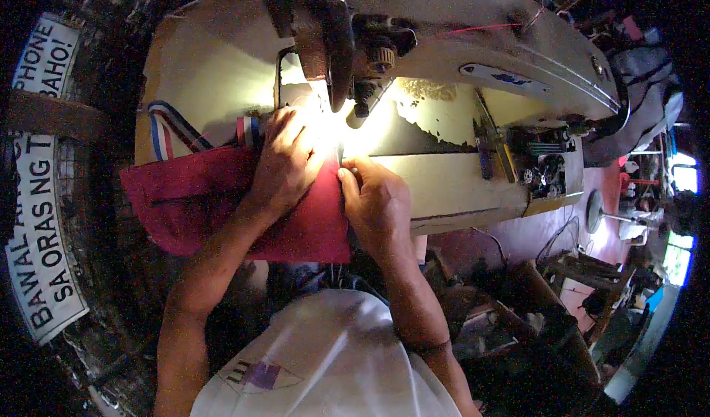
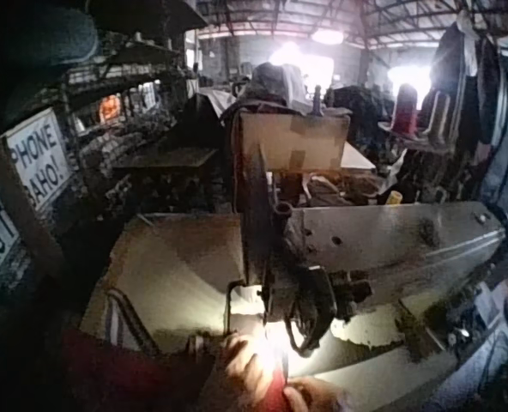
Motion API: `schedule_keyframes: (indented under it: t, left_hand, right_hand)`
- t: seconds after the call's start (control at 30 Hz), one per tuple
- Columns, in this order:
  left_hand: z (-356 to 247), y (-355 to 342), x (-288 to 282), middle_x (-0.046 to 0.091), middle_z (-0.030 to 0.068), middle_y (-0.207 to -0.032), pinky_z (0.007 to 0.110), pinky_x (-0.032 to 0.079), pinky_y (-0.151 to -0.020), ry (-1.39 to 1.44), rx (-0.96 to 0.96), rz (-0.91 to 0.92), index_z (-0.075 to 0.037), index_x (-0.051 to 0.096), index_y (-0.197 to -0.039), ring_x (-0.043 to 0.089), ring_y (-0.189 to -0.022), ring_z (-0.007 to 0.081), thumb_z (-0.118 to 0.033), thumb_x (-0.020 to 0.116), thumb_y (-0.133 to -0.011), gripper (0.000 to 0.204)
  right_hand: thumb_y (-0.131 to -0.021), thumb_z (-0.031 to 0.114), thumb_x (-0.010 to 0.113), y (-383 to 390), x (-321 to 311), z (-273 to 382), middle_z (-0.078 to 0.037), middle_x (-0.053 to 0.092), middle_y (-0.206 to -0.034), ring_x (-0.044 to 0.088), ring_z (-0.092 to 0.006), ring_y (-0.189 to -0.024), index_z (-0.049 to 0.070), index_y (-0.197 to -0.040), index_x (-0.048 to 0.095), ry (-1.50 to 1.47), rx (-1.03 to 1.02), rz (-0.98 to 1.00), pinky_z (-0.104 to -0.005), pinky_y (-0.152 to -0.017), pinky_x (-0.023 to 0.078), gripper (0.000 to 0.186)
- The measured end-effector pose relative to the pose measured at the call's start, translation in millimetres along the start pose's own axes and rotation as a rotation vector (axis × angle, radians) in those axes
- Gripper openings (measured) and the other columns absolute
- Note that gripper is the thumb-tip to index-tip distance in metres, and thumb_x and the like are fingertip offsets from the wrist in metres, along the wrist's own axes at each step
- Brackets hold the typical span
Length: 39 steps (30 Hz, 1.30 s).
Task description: Sewing a black strap onto a pink fabric bag using an industrial sewing machine.
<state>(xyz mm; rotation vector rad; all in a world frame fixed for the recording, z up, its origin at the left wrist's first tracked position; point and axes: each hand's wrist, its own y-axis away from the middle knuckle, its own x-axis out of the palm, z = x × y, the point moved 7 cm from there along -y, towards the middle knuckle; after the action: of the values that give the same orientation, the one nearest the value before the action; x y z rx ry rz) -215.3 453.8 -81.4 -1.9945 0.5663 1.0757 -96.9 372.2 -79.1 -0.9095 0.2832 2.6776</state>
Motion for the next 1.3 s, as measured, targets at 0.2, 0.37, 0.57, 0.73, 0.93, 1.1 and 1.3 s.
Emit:
schedule_keyframes:
  t: [0.2,0.37,0.57,0.73,0.93,1.1,1.3]
  left_hand:
    - [-8.5,-1.7,-14.0,0.057,0.0156,-0.114,0.051,0.032,-0.111,-0.020,0.036,0.023,-0.001,0.064,-0.110,0.050,-0.120,0.0337,-0.016,0.067,-0.082,0.032]
    - [-12.8,7.3,-20.7,0.058,0.0149,-0.114,0.049,0.032,-0.112,-0.041,0.060,0.075,-0.003,0.065,-0.108,0.051,-0.119,0.0327,-0.015,0.066,-0.084,0.027]
    - [-7.6,8.8,-20.9,0.058,0.0145,-0.113,0.049,0.037,-0.108,0.064,0.037,0.029,-0.002,0.065,-0.105,0.052,-0.115,0.0321,-0.010,0.066,-0.084,0.022]
    - [-8.3,7.2,-17.2,0.058,0.0146,-0.113,0.049,0.038,-0.107,0.072,0.029,0.053,-0.001,0.065,-0.104,0.053,-0.114,0.0317,-0.010,0.066,-0.084,0.022]
    - [-12.3,5.4,-17.5,0.058,0.0164,-0.112,0.044,0.043,-0.101,-0.018,0.066,0.040,0.000,0.063,-0.110,0.053,-0.110,0.0349,-0.006,0.066,-0.082,0.029]
    - [-11.2,5.7,-14.9,0.058,0.0156,-0.115,0.044,0.042,-0.104,-0.013,0.054,0.064,-0.001,0.063,-0.112,0.052,-0.112,0.0344,-0.004,0.065,-0.082,0.030]
    - [-9.4,5.6,-12.6,0.057,0.0136,-0.125,0.048,0.035,-0.111,0.065,0.042,0.110,-0.005,0.062,-0.122,0.048,-0.123,0.0319,-0.014,0.060,-0.085,0.038]
  right_hand:
    - [-0.088,0.007,0.068,-0.6,0.6,8.8,-0.018,0.066,-0.094,0.066,-0.0295,-0.085,-0.001,-0.107,0.068,0.080,-0.178,-0.135,-0.0375,-0.075,0.051,0.020]
    - [-0.089,0.005,0.066,1.0,2.2,12.4,-0.020,0.065,-0.096,0.065,-0.0355,-0.090,-0.001,-0.109,0.067,0.089,-0.240,-0.203,-0.0402,-0.080,0.051,0.021]
    - [-0.089,0.006,0.065,-1.4,1.2,10.9,-0.021,0.066,-0.098,0.065,-0.0369,-0.092,0.000,-0.109,0.067,0.055,-0.210,-0.172,-0.0415,-0.082,0.051,0.020]
    - [-0.088,0.006,0.066,-2.3,0.5,9.8,-0.020,0.066,-0.096,0.066,-0.0368,-0.091,0.000,-0.106,0.068,0.027,-0.208,-0.156,-0.0412,-0.081,0.052,0.019]
    - [-0.088,0.006,0.066,-3.0,5.0,6.0,-0.019,0.066,-0.097,0.065,-0.0362,-0.092,0.002,-0.107,0.068,0.058,-0.217,-0.153,-0.0407,-0.081,0.052,0.020]
    - [-0.086,0.011,0.064,-1.2,9.4,11.9,-0.014,0.063,-0.101,0.063,-0.0343,-0.093,0.006,-0.111,0.065,0.198,-0.313,-0.195,-0.0441,-0.079,0.053,0.025]
    - [-0.084,0.007,0.063,7.5,18.8,19.2,-0.014,0.058,-0.099,0.060,-0.0344,-0.091,0.004,-0.111,0.064,0.339,-0.313,-0.206,-0.0444,-0.077,0.051,0.028]
